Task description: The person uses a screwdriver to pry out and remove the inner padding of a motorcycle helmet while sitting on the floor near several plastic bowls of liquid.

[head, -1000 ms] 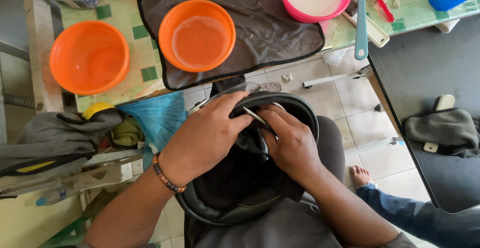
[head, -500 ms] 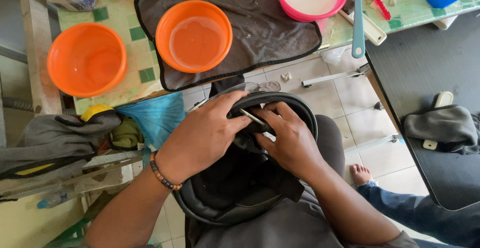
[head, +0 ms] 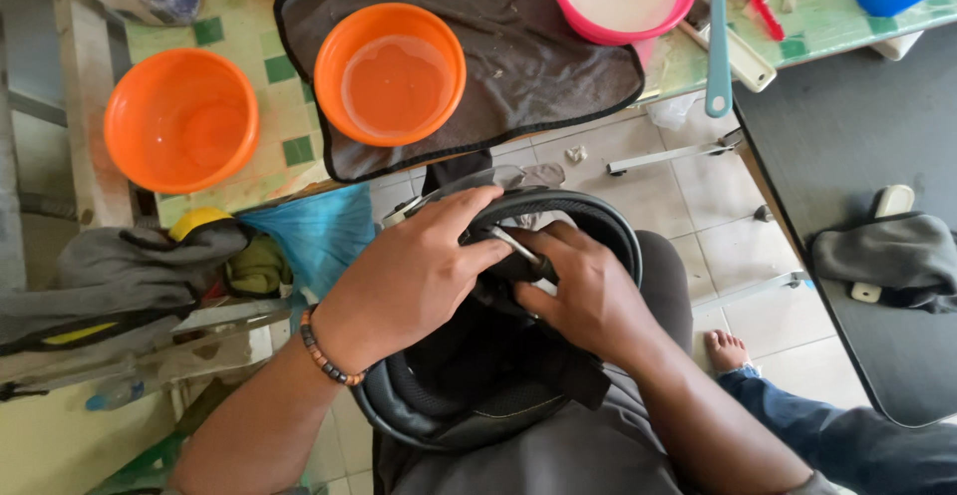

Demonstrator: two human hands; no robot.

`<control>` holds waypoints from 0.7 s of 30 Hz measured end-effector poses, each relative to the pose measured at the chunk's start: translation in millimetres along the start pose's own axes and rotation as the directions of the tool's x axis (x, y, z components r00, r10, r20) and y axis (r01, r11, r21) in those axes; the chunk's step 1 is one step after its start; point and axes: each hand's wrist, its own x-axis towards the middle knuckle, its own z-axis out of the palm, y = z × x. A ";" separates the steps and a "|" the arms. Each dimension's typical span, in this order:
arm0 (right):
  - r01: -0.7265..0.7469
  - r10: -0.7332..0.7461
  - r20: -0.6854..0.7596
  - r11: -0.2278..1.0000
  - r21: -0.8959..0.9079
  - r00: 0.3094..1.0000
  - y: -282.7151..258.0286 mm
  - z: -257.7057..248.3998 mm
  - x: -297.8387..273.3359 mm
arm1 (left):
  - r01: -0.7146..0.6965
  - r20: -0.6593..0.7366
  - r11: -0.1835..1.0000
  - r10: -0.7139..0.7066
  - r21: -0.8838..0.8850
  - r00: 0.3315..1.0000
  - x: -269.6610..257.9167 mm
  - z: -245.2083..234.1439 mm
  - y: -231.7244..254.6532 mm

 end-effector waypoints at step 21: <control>0.165 -0.187 -0.031 0.923 -0.349 0.982 -31.4 -6.5 -31.1 | -0.096 -0.198 0.968 0.050 -0.232 0.979 -34.8 -13.4 -1.7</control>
